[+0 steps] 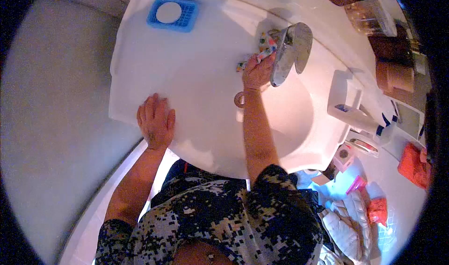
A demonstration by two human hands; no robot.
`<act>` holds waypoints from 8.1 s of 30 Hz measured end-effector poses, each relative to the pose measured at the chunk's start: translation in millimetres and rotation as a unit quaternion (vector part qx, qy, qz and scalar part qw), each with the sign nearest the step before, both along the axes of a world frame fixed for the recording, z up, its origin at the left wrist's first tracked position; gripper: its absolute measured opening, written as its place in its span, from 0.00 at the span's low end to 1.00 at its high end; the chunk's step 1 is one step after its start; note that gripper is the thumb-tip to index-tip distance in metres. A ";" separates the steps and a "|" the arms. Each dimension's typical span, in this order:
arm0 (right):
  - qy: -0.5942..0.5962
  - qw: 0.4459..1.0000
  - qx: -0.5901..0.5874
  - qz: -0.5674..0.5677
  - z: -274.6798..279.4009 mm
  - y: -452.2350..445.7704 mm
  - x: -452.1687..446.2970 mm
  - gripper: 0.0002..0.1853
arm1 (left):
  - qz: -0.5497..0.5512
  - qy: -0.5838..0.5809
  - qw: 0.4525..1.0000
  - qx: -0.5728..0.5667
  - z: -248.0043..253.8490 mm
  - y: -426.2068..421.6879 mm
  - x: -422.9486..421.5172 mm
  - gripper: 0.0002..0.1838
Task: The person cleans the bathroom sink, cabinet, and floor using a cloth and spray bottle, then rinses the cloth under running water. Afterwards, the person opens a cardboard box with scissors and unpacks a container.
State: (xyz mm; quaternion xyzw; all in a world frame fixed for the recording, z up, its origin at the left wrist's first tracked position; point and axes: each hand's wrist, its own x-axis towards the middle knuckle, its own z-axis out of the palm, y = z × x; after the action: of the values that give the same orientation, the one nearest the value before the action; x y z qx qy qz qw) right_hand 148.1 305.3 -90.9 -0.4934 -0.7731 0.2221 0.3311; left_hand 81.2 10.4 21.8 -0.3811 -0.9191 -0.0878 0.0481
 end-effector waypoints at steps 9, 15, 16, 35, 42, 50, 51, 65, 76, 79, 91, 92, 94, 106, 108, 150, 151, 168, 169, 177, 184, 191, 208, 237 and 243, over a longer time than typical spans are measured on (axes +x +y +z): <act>0.053 0.848 -0.114 0.516 50.6 -174.4 -16.9 0.30 | 0.009 -0.019 0.994 0.104 -18.4 1.7 3.0 0.21; -0.241 0.749 -0.218 0.578 98.3 -90.4 114.9 0.23 | 0.027 -0.007 0.998 0.052 -12.5 -4.4 -6.2 0.22; -0.180 0.757 -0.277 0.564 71.6 -50.4 138.4 0.21 | 0.022 -0.008 0.998 0.055 -10.3 -4.9 -6.9 0.22; -0.499 0.743 -0.198 0.399 111.6 -73.6 190.2 0.21 | -0.026 0.007 0.998 0.052 -59.3 42.4 -4.0 0.20; -0.082 0.983 -0.016 -0.166 156.7 21.0 347.3 0.21 | -0.020 -0.118 0.982 0.147 -45.2 49.9 21.0 0.26; -0.296 0.950 0.014 -0.098 161.8 8.4 336.5 0.38 | -0.327 -0.292 0.864 0.248 135.6 264.6 198.4 0.48; -0.296 0.951 0.008 -0.092 160.3 6.5 336.5 0.38 | -0.337 -0.319 0.844 0.269 126.9 293.8 215.7 0.52; -0.266 0.951 0.158 -0.008 117.2 162.8 274.3 0.34 | -0.208 -0.355 0.843 0.347 92.7 372.7 237.5 0.24; -0.153 0.958 0.094 0.225 100.9 66.3 107.5 0.33 | 0.019 -0.375 0.880 0.292 126.4 163.5 188.6 0.26; -0.177 0.920 0.168 0.308 95.3 85.3 122.8 0.28 | 0.028 -0.390 0.865 0.314 124.8 144.9 188.4 0.21; -0.293 0.939 0.174 -0.044 117.6 224.4 277.9 0.23 | -0.011 -0.439 0.830 0.342 110.3 133.0 183.1 0.23; -0.247 0.955 0.157 -0.055 113.1 234.8 274.9 0.23 | -0.011 -0.436 0.846 0.307 113.4 136.8 182.6 0.23; -0.229 0.970 0.025 -0.080 126.6 246.8 270.6 0.23 | -0.018 -0.437 0.854 0.280 113.4 143.4 185.1 0.23; -0.131 0.961 -0.209 -0.128 132.6 144.5 369.4 0.26 | -0.027 -0.531 0.771 0.350 113.0 167.6 193.7 0.21; -0.128 0.952 -0.245 -0.134 135.1 110.0 394.9 0.26 | -0.023 -0.524 0.794 0.307 113.8 164.3 189.0 0.20; -0.276 0.823 -0.471 0.155 107.1 90.8 487.4 0.20 | -0.047 -0.573 0.736 0.359 108.4 173.0 186.0 0.19; -0.167 0.854 -0.484 0.090 105.4 92.3 480.6 0.20 | -0.042 -0.570 0.736 0.363 106.1 172.9 183.5 0.19; 0.338 0.664 -0.648 -0.156 80.7 -99.1 375.2 0.20 | -0.051 -0.569 0.746 0.342 96.7 151.4 171.2 0.20; 0.296 0.643 -0.672 -0.220 122.3 -107.6 354.8 0.20 | -0.052 -0.573 0.748 0.331 94.4 150.0 167.7 0.20; 0.298 0.774 -0.538 -0.146 71.5 -78.3 392.3 0.27 | -0.111 -0.585 0.743 0.305 96.2 149.6 168.1 0.20; 0.258 0.798 -0.510 -0.190 72.6 -50.2 401.6 0.25 | -0.082 -0.597 0.732 0.318 106.2 142.4 170.5 0.18; 0.113 0.759 -0.636 -0.084 101.9 -142.1 353.6 0.23 | -0.089 -0.575 0.770 0.263 102.8 152.5 171.6 0.17; -0.041 0.975 0.046 -0.214 93.0 211.1 206.3 0.35 | 0.041 -0.582 0.745 0.322 98.0 109.1 165.3 0.22; -0.311 0.911 -0.070 0.261 147.2 227.5 170.2 0.20 | 0.026 -0.535 0.771 0.344 87.9 183.9 164.9 0.24; -0.026 0.980 0.173 -0.095 105.3 254.2 239.3 0.19 | 0.031 -0.552 0.766 0.328 88.5 190.5 174.0 0.24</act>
State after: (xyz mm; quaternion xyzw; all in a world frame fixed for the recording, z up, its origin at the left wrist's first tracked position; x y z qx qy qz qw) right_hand 387.4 559.5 14.4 -0.5056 -0.7574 0.0394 0.4113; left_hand 255.2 200.9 110.3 -0.1991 -0.7136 -0.5778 -0.3424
